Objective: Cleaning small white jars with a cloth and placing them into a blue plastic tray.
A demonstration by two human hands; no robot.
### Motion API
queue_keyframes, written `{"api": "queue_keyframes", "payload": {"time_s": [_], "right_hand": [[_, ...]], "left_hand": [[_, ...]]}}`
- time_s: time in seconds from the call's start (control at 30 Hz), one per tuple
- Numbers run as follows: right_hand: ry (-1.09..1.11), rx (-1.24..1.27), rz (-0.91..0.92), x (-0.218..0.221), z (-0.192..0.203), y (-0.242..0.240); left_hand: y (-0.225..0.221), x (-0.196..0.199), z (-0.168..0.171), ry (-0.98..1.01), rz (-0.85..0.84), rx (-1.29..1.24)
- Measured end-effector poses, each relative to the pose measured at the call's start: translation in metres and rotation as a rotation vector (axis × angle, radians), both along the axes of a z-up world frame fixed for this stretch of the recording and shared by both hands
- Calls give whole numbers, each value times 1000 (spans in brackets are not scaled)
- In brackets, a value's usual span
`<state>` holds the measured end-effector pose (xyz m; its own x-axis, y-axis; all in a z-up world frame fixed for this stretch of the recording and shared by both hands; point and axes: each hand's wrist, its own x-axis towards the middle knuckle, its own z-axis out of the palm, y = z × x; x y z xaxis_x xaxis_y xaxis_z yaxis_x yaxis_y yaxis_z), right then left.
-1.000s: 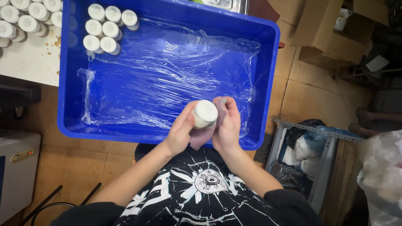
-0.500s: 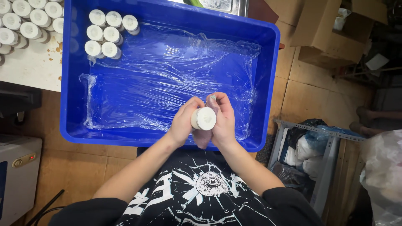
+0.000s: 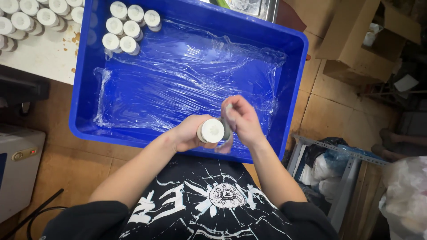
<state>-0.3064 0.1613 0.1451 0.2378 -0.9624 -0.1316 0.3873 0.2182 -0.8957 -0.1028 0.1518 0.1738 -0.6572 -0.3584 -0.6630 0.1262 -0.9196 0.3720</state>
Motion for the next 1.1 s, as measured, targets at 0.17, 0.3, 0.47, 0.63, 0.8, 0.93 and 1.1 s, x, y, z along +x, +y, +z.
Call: {"api": "queue_keyframes", "payload": {"time_s": [0.17, 0.3, 0.47, 0.63, 0.8, 0.93, 1.1], "right_hand": [[83, -78, 160, 5, 11, 18], [114, -233, 216, 6, 25, 23], [267, -375, 297, 10, 43, 18], [351, -466, 485, 16, 51, -2], [257, 56, 41, 7, 12, -17], [133, 87, -148, -30, -17, 0], [121, 289, -273, -63, -45, 35]], "left_hand": [[8, 0, -8, 156, -99, 18], [17, 1, -10, 375, -172, -3], [25, -5, -6, 190, -269, 15], [32, -1, -6, 192, -328, -27], [40, 9, -19, 200, -136, -113], [48, 42, -21, 58, 112, -265], [61, 91, -48, -95, 443, -652]]}}
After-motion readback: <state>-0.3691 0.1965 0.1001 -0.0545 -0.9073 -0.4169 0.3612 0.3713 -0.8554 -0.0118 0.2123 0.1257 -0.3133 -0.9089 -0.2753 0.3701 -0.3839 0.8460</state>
